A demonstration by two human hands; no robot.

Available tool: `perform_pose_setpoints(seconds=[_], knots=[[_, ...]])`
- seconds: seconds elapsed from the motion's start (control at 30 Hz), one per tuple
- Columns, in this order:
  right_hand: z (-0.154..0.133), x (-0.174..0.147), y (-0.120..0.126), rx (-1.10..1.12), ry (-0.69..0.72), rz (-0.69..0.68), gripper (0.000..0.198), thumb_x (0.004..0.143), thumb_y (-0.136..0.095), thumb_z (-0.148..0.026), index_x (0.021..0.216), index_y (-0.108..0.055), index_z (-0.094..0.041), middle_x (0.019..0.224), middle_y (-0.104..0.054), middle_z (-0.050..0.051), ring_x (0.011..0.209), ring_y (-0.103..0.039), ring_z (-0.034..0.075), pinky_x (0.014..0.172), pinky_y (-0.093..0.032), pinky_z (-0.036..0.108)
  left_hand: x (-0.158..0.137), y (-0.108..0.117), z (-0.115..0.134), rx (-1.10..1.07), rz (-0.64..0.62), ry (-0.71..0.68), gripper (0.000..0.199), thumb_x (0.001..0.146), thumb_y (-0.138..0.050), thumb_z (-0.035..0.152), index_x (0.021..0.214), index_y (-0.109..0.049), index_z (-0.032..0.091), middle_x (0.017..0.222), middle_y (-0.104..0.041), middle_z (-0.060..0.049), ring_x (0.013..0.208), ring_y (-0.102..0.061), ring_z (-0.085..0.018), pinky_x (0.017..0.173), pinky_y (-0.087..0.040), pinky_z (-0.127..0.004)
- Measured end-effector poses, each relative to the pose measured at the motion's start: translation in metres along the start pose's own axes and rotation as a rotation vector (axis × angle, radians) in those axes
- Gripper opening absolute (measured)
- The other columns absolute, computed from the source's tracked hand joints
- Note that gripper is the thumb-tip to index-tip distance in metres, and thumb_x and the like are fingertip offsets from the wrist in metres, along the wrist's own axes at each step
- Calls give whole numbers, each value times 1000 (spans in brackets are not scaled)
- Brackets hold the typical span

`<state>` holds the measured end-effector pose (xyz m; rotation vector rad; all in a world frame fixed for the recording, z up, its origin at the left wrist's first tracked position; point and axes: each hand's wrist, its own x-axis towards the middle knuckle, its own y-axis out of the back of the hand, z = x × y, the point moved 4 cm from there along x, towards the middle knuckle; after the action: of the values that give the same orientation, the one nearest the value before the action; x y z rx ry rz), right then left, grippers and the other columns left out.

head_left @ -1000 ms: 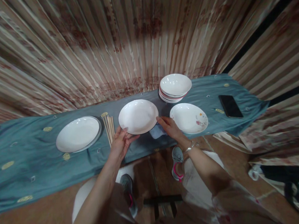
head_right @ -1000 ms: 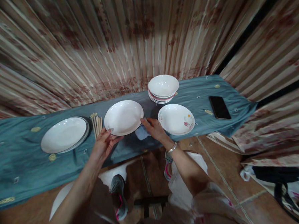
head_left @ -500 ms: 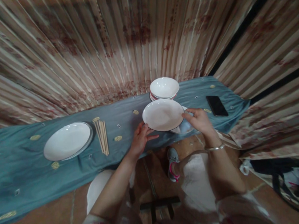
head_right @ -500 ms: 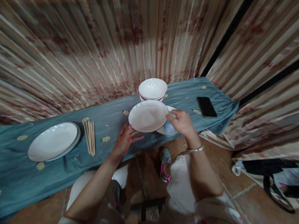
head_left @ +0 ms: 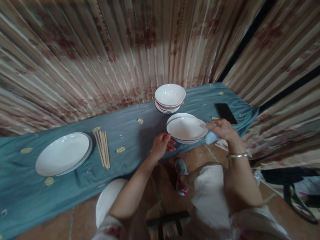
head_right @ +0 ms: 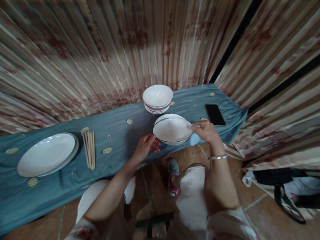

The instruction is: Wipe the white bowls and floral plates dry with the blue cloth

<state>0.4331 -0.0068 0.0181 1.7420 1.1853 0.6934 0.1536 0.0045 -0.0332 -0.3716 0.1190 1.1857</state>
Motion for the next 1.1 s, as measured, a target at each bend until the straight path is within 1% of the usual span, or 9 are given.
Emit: perform_pose_setpoints(seconds=[0.27, 0.33, 0.43, 0.57, 0.67, 0.8, 0.9, 0.97, 1.1], knots=[[2, 1, -7, -90, -11, -45, 24, 78, -67, -39, 80, -78, -18, 66, -72, 4, 72, -69, 22, 64, -47, 28, 8, -1, -5, 53, -14, 33, 31, 84, -66, 41, 74, -51, 17, 52, -60, 3, 36, -58, -10, 38, -41, -18], [2, 2, -10, -145, -15, -48, 25, 80, -66, -40, 79, -78, -19, 68, -73, 5, 75, -70, 23, 66, -48, 28, 11, -2, -7, 82, -5, 36, 29, 84, -66, 39, 72, -51, 17, 48, -58, 4, 35, -56, -10, 37, -39, -18], [1, 4, -14, -221, 3, -30, 26, 83, -64, -40, 84, -79, -19, 81, -77, 9, 87, -72, 26, 74, -50, 30, 15, -4, -7, 116, 15, 33, 27, 86, -63, 35, 69, -52, 17, 45, -56, 5, 34, -54, -9, 37, -37, -17], [-1, 6, -19, -286, 40, 2, 31, 85, -63, -41, 94, -79, -16, 96, -77, 15, 95, -71, 30, 79, -52, 34, 18, -4, -7, 125, 36, 24, 26, 87, -60, 29, 66, -52, 16, 43, -54, 5, 32, -52, -8, 36, -36, -17], [-2, 3, -15, -320, 79, 49, 35, 86, -62, -41, 97, -78, -13, 96, -76, 19, 94, -71, 31, 77, -52, 34, 19, -3, -7, 128, 41, 18, 25, 86, -60, 28, 65, -53, 16, 42, -54, 5, 32, -51, -8, 36, -35, -17], [-7, -7, 2, -348, 71, 181, 37, 87, -59, -42, 98, -78, -13, 92, -76, 19, 84, -72, 30, 70, -50, 33, 19, -3, -9, 126, 39, 17, 25, 86, -60, 29, 65, -53, 17, 43, -54, 5, 33, -51, -9, 37, -36, -18], [-23, -18, 15, -290, 108, 274, 39, 88, -55, -45, 94, -77, -14, 82, -76, 16, 77, -70, 28, 67, -48, 32, 17, -3, -9, 118, 32, 18, 24, 86, -60, 29, 66, -54, 17, 44, -55, 4, 35, -53, -10, 38, -37, -19], [-43, -26, 18, -174, 191, 274, 42, 89, -52, -49, 89, -77, -15, 73, -74, 13, 70, -67, 24, 63, -45, 29, 15, -4, -10, 110, 27, 20, 24, 86, -59, 29, 66, -54, 17, 45, -55, 4, 35, -53, -11, 38, -37, -20], [-100, -47, -3, 181, 453, 75, 45, 90, -49, -53, 79, -73, -16, 61, -64, 2, 56, -56, 15, 56, -38, 24, 7, 2, -10, 91, 40, 15, 21, 86, -56, 28, 68, -56, 18, 46, -56, 3, 36, -53, -12, 39, -38, -22]])
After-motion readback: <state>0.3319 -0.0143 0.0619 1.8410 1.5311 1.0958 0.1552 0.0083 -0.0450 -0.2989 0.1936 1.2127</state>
